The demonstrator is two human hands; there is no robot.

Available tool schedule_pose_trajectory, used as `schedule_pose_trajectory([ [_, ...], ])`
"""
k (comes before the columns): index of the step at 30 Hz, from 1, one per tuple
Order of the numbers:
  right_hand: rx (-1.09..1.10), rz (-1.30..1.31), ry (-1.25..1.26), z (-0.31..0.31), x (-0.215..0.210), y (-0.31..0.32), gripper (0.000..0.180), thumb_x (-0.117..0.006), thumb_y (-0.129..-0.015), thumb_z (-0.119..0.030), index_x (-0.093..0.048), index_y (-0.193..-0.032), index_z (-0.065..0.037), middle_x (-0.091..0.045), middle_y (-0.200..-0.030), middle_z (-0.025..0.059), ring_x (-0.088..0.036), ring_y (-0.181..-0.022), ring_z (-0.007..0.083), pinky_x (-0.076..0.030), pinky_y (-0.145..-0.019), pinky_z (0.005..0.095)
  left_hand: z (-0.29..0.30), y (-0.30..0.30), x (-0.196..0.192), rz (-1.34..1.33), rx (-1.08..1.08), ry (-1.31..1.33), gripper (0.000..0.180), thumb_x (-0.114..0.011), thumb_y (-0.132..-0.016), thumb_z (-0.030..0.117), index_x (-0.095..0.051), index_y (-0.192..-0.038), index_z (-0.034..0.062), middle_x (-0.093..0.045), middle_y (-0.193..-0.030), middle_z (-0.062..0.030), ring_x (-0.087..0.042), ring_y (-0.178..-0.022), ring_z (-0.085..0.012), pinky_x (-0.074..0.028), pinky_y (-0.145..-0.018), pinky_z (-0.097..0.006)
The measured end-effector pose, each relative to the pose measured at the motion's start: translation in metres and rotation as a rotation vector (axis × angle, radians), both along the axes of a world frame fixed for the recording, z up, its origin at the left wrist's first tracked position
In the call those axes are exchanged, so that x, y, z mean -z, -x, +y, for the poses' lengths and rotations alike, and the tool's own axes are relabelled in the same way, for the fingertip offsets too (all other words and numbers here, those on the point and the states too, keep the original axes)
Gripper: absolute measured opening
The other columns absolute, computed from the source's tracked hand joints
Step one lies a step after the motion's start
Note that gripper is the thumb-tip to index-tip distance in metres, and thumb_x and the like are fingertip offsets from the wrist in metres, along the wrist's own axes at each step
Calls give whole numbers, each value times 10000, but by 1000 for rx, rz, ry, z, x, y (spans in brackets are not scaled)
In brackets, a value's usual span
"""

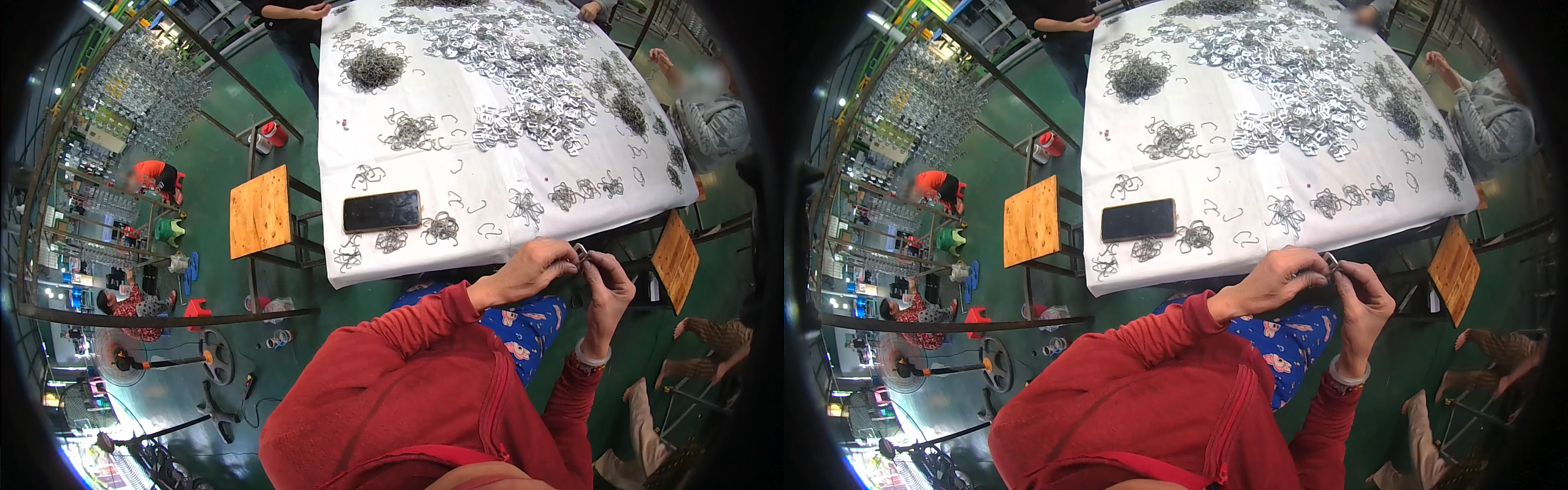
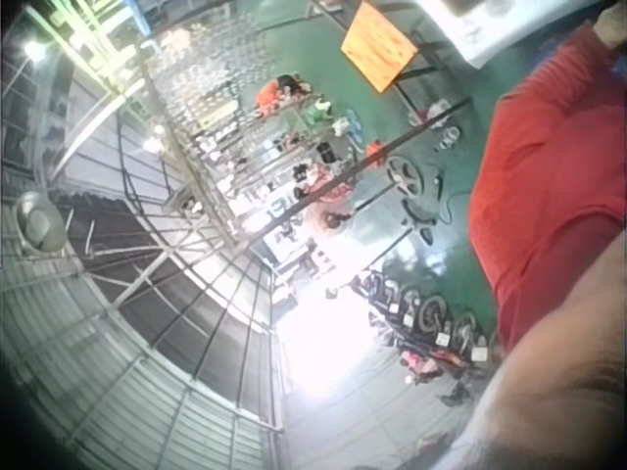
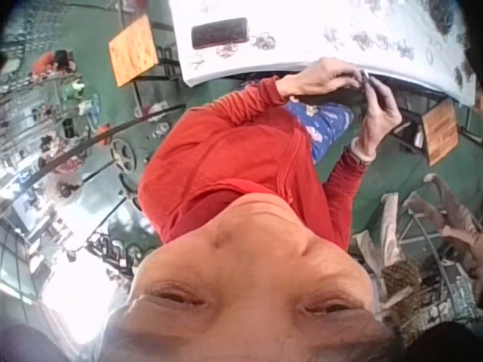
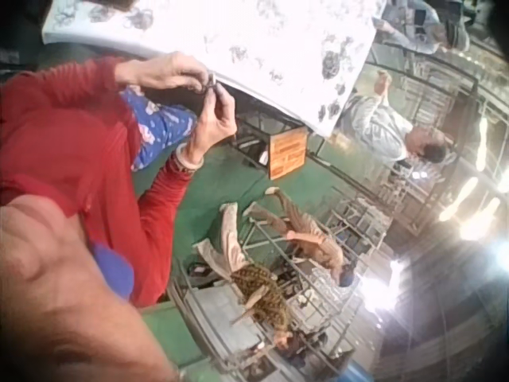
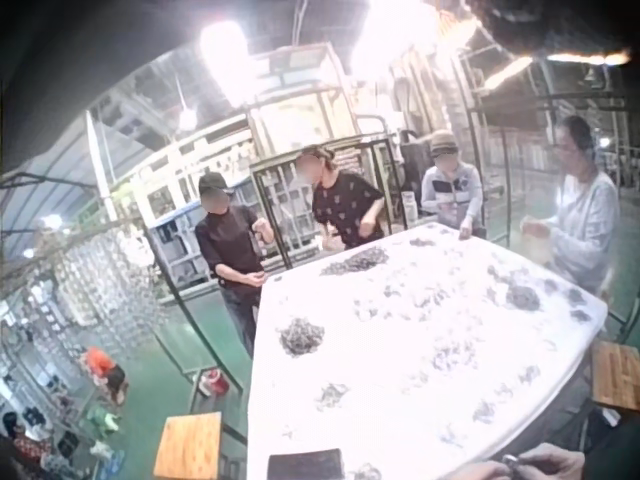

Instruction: The person sits at a table and repeatedly picks up small metal hooks and flat metal pieces, linking them together by hand to form a chain. They occasionally lift the growing chain to check its length before continuing to add more pieces.

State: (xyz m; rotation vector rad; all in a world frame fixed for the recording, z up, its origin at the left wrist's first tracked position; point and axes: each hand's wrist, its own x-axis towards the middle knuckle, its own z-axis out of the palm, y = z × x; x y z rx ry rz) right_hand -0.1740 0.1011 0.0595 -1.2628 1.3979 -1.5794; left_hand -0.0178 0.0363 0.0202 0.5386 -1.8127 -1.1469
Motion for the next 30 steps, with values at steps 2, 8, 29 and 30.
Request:
schedule_pose_trajectory([
  [2,36,-23,35,-2,4,-4,151,-632,-823,101,-681,-950,35,-659,-918,56,-600,-788,95,-473,-717,210,-1,-1,0,-4,-26,22,113,-678,-829,88,-635,-913,27,-635,-821,-108,-612,-782,-275,-464,-742,-359],
  [8,64,-232,95,-2,18,-15,153,-590,-814,151,-656,-928,73,-634,-914,109,-592,-749,132,-475,-675,236,-2,-6,8,-8,8,-36,209,-698,-811,103,-636,-995,24,-655,-908,-107,-626,-863,-274,-474,-786,-367],
  [29,138,-41,82,10,-13,-13,133,-575,-774,136,-632,-878,76,-603,-855,114,-562,-754,161,-446,-664,255,-301,-133,121,-1092,-494,439,167,-581,-816,117,-688,-915,37,-661,-933,-188,-639,-908,-357,-519,-806,-457],
  [30,180,-54,83,10,-10,-11,130,-593,-774,130,-635,-885,76,-607,-861,109,-572,-756,160,-446,-660,251,-300,-134,129,-1001,-441,469,160,-522,-839,109,-635,-877,2,-630,-879,-205,-607,-869,-369,-484,-795,-453],
])
